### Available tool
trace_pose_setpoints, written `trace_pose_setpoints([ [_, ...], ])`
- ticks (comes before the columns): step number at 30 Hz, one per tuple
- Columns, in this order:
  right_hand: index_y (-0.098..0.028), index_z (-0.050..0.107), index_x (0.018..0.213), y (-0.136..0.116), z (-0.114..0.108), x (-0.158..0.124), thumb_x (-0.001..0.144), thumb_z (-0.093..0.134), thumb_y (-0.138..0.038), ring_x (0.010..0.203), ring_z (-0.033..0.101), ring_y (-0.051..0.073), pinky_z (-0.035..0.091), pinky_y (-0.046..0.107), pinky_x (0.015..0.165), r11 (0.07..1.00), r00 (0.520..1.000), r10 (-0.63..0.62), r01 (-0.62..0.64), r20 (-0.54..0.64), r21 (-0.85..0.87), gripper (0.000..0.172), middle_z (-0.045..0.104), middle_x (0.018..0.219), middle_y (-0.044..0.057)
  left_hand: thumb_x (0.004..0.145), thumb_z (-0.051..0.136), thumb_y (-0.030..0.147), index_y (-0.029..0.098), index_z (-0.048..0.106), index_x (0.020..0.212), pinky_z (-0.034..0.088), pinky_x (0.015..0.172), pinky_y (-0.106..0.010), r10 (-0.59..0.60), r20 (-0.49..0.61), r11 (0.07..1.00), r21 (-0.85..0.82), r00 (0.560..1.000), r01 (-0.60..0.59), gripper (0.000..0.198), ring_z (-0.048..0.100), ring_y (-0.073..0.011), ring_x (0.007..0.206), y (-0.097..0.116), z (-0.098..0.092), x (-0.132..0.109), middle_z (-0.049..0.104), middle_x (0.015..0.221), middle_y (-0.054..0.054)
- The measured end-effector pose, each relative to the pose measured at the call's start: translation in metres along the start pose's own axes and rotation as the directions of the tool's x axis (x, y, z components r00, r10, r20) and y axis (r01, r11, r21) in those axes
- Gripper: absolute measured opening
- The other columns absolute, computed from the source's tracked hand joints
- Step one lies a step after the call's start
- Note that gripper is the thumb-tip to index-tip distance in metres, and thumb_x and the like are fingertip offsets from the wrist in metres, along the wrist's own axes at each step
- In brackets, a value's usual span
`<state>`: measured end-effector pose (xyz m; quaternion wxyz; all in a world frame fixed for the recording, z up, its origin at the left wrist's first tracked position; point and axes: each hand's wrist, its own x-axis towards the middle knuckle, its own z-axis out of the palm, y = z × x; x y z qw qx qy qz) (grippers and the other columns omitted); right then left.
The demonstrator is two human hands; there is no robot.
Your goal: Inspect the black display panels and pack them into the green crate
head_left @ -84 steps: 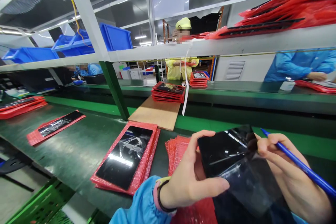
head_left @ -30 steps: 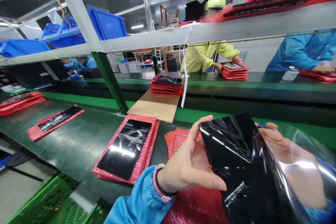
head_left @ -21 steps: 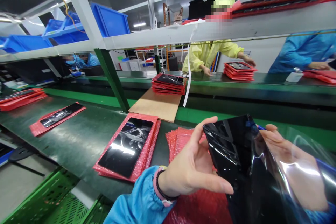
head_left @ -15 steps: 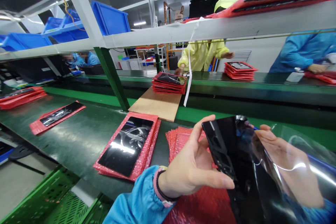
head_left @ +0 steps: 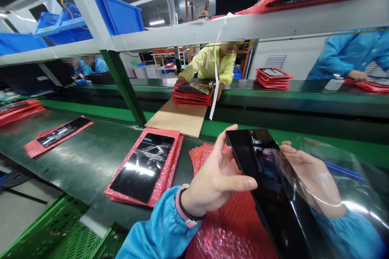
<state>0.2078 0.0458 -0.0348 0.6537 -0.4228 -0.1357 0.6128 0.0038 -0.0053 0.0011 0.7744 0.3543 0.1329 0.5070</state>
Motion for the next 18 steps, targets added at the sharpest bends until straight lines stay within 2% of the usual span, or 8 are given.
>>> trace_pose_setpoints([
  [3, -0.019, 0.055, 0.064, 0.0, 0.001, 0.002, 0.055, 0.051, -0.002, 0.048, 0.058, 0.008, 0.055, 0.01, 0.052, 0.998, 0.999, 0.049, -0.049, -0.02, 0.026, 0.019, 0.053, 0.06, -0.004, 0.059, 0.073, 0.0, 0.033, 0.041, 0.131, 0.046, 0.085, -0.028, -0.019, -0.042, 1.0, -0.004, 0.999, 0.019, 0.085, 0.06, -0.0158, 0.095, 0.001, -0.003, 0.004, 0.06, 0.107, -0.001],
  [5, -0.019, 0.055, 0.064, -0.001, 0.001, 0.002, 0.055, 0.051, -0.001, 0.048, 0.057, 0.007, 0.056, 0.01, 0.056, 0.998, 0.998, 0.057, -0.056, -0.022, 0.031, 0.02, 0.052, 0.059, -0.005, 0.06, 0.073, 0.002, 0.035, 0.041, 0.131, 0.047, 0.079, -0.027, -0.042, -0.06, 0.999, 0.01, 0.997, 0.042, 0.085, 0.061, -0.0165, 0.094, 0.002, -0.004, 0.007, 0.061, 0.105, 0.0],
  [7, -0.019, 0.056, 0.067, -0.002, 0.0, 0.001, 0.058, 0.054, -0.002, 0.057, 0.062, 0.008, 0.056, 0.011, 0.062, 0.999, 0.999, 0.038, -0.037, -0.019, 0.028, 0.019, 0.055, 0.062, -0.004, 0.061, 0.073, 0.004, 0.036, 0.04, 0.133, 0.047, 0.07, -0.024, -0.066, -0.054, 0.997, 0.035, 0.996, 0.068, 0.085, 0.061, -0.0158, 0.089, 0.003, -0.005, 0.007, 0.061, 0.102, 0.0],
  [10, -0.02, 0.059, 0.074, -0.003, -0.004, -0.002, 0.06, 0.061, -0.007, 0.074, 0.067, 0.011, 0.057, 0.014, 0.072, 1.0, 1.0, -0.03, 0.03, -0.007, 0.007, 0.019, 0.062, 0.071, -0.003, 0.067, 0.07, 0.007, 0.038, 0.041, 0.133, 0.045, 0.065, -0.022, -0.088, -0.05, 0.996, 0.03, 0.995, 0.09, 0.078, 0.059, -0.0129, 0.081, 0.004, -0.006, 0.006, 0.06, 0.103, 0.0],
  [14, -0.022, 0.064, 0.09, -0.004, -0.008, -0.01, 0.054, 0.072, -0.009, 0.081, 0.067, 0.011, 0.057, 0.014, 0.073, 0.984, 0.988, -0.148, 0.152, 0.042, -0.093, 0.039, 0.07, 0.081, -0.002, 0.078, 0.059, 0.015, 0.035, 0.046, 0.129, 0.045, 0.067, -0.024, -0.101, -0.046, 0.992, -0.074, 0.994, 0.098, 0.057, 0.056, -0.0099, 0.073, 0.006, -0.004, 0.003, 0.058, 0.098, 0.001],
  [16, -0.021, 0.065, 0.1, -0.004, -0.008, -0.015, 0.052, 0.079, -0.009, 0.081, 0.067, 0.011, 0.055, 0.011, 0.068, 0.963, 0.977, -0.194, 0.207, 0.088, -0.173, 0.052, 0.072, 0.087, 0.0, 0.075, 0.057, 0.014, 0.034, 0.048, 0.128, 0.045, 0.068, -0.025, -0.101, -0.02, 0.99, -0.105, 0.995, 0.098, 0.058, 0.055, -0.0103, 0.073, 0.006, -0.003, 0.001, 0.058, 0.1, 0.001],
  [18, -0.023, 0.064, 0.105, -0.002, -0.008, -0.02, 0.053, 0.082, -0.011, 0.087, 0.066, 0.012, 0.055, 0.01, 0.067, 0.919, 0.948, -0.263, 0.303, 0.18, -0.253, 0.056, 0.072, 0.094, 0.002, 0.068, 0.057, 0.012, 0.032, 0.049, 0.126, 0.045, 0.067, -0.025, -0.098, 0.017, 0.989, -0.106, 0.995, 0.1, 0.063, 0.055, -0.0112, 0.074, 0.006, -0.001, 0.0, 0.058, 0.103, 0.0],
])
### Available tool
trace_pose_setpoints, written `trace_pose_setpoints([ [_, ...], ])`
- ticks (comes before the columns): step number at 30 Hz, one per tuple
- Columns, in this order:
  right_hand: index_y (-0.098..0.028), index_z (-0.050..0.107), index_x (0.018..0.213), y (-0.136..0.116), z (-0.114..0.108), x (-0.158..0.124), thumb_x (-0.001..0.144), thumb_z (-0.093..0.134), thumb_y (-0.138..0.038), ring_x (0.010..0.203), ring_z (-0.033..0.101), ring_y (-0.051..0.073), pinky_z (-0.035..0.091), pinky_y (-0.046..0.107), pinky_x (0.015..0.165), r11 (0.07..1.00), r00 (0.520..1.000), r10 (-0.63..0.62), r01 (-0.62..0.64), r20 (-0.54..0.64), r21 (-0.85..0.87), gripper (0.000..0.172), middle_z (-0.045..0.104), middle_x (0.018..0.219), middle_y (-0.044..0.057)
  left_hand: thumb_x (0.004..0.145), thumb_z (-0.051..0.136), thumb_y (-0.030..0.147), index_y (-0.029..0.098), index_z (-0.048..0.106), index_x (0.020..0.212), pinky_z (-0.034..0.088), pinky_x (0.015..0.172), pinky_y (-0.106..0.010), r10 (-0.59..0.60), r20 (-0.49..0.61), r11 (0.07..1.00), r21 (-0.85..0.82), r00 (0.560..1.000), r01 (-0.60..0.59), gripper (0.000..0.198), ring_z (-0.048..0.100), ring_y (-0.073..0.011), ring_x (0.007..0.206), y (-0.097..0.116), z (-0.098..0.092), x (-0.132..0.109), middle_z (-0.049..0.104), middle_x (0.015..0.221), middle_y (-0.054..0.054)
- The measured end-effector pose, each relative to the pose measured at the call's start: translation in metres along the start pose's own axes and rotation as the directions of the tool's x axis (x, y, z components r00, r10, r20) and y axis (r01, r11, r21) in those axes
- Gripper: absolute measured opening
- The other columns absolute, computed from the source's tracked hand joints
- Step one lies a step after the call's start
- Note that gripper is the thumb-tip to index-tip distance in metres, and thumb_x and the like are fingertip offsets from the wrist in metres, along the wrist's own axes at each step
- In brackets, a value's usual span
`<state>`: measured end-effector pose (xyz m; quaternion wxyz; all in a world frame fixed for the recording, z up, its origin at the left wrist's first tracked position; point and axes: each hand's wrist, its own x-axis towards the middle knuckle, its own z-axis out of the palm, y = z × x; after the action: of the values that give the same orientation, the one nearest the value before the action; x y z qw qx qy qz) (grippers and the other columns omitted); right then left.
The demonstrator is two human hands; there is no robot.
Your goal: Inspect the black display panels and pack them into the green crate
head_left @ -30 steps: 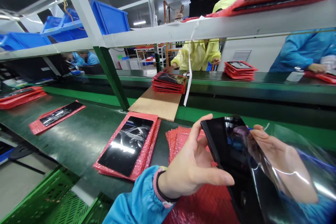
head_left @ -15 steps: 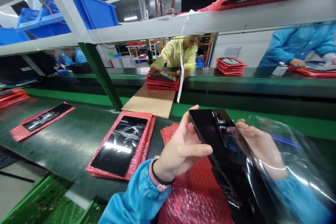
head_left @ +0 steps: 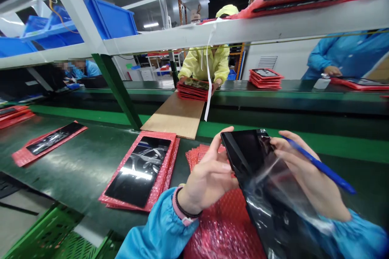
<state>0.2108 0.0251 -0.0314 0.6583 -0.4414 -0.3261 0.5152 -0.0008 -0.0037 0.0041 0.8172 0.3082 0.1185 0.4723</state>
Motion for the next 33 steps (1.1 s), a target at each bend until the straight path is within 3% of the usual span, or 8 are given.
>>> trace_pose_setpoints([
  [4, -0.031, 0.058, 0.11, 0.0, 0.004, -0.009, 0.065, 0.078, -0.017, 0.112, 0.059, 0.02, 0.058, 0.02, 0.07, 0.985, 0.98, -0.138, 0.151, 0.146, -0.081, 0.051, 0.063, 0.124, 0.004, 0.06, 0.059, 0.009, 0.032, 0.047, 0.126, 0.045, 0.065, -0.025, 0.007, 0.042, 0.999, 0.033, 0.999, -0.009, 0.07, 0.058, -0.0131, 0.079, -0.001, 0.003, -0.004, 0.056, 0.108, -0.001],
  [9, -0.031, 0.058, 0.107, -0.007, 0.01, -0.014, 0.063, 0.077, -0.016, 0.126, 0.048, 0.026, 0.058, 0.018, 0.064, 0.98, 0.974, -0.176, 0.187, 0.145, -0.07, 0.05, 0.055, 0.135, 0.005, 0.053, 0.063, 0.001, 0.035, 0.044, 0.128, 0.045, 0.07, -0.026, 0.015, 0.041, 0.997, 0.081, 0.999, -0.018, 0.084, 0.059, -0.0184, 0.094, -0.004, 0.003, -0.007, 0.056, 0.114, -0.002],
  [14, -0.031, 0.059, 0.104, -0.012, 0.017, -0.018, 0.058, 0.079, -0.014, 0.126, 0.049, 0.029, 0.058, 0.018, 0.06, 0.983, 0.977, -0.177, 0.182, 0.117, -0.029, 0.052, 0.051, 0.139, 0.005, 0.055, 0.071, 0.004, 0.032, 0.038, 0.136, 0.044, 0.08, -0.029, 0.081, 0.051, 0.992, 0.098, 0.995, -0.085, 0.092, 0.057, -0.0226, 0.105, -0.008, 0.006, -0.009, 0.057, 0.12, -0.005],
  [21, -0.029, 0.061, 0.096, -0.015, 0.024, -0.023, 0.052, 0.081, -0.019, 0.126, 0.049, 0.026, 0.057, 0.013, 0.059, 0.977, 0.978, -0.206, 0.206, -0.002, -0.064, 0.05, 0.056, 0.134, 0.003, 0.084, 0.053, 0.014, 0.016, 0.058, 0.122, 0.046, 0.089, -0.035, 0.082, -0.015, 0.995, 0.061, 0.996, -0.081, 0.039, 0.061, -0.0235, 0.105, -0.009, 0.016, -0.012, 0.066, 0.11, -0.011],
  [25, -0.03, 0.061, 0.094, -0.019, 0.025, -0.024, 0.049, 0.083, -0.019, 0.127, 0.048, 0.022, 0.056, 0.011, 0.063, 0.968, 0.971, -0.235, 0.231, -0.032, -0.095, 0.051, 0.06, 0.13, 0.001, 0.088, 0.049, 0.014, 0.014, 0.066, 0.112, 0.043, 0.096, -0.037, 0.109, -0.1, 0.992, 0.073, 0.989, -0.102, 0.029, 0.061, -0.0237, 0.108, -0.01, 0.015, -0.008, 0.07, 0.104, -0.011],
  [28, -0.029, 0.062, 0.095, -0.023, 0.03, -0.018, 0.052, 0.082, -0.021, 0.125, 0.051, 0.019, 0.054, 0.01, 0.071, 0.964, 0.968, -0.249, 0.244, -0.038, -0.106, 0.048, 0.063, 0.126, 0.001, 0.084, 0.056, 0.016, 0.013, 0.07, 0.106, 0.042, 0.1, -0.037, 0.243, -0.269, 0.969, 0.104, 0.932, -0.223, 0.026, 0.06, -0.0243, 0.111, -0.009, 0.012, -0.002, 0.071, 0.103, -0.01],
  [30, -0.028, 0.063, 0.097, -0.024, 0.04, -0.007, 0.063, 0.077, -0.026, 0.121, 0.054, 0.017, 0.052, 0.016, 0.084, 0.966, 0.966, -0.256, 0.254, -0.04, -0.049, 0.037, 0.066, 0.121, 0.001, 0.08, 0.062, 0.017, 0.013, 0.071, 0.102, 0.042, 0.101, -0.039, 0.352, -0.399, 0.936, 0.143, 0.847, -0.322, 0.024, 0.06, -0.0253, 0.111, -0.002, 0.007, 0.002, 0.072, 0.101, -0.009],
  [33, -0.025, 0.062, 0.094, -0.015, 0.062, 0.02, 0.078, 0.065, -0.03, 0.11, 0.061, 0.017, 0.047, 0.029, 0.096, 0.965, 0.965, -0.261, 0.26, 0.011, 0.04, 0.018, 0.073, 0.101, 0.0, 0.075, 0.067, 0.017, 0.012, 0.073, 0.092, 0.043, 0.101, -0.041, 0.508, -0.488, 0.859, 0.225, 0.71, -0.46, 0.019, 0.063, -0.0265, 0.107, 0.023, -0.009, -0.001, 0.074, 0.096, -0.009],
])
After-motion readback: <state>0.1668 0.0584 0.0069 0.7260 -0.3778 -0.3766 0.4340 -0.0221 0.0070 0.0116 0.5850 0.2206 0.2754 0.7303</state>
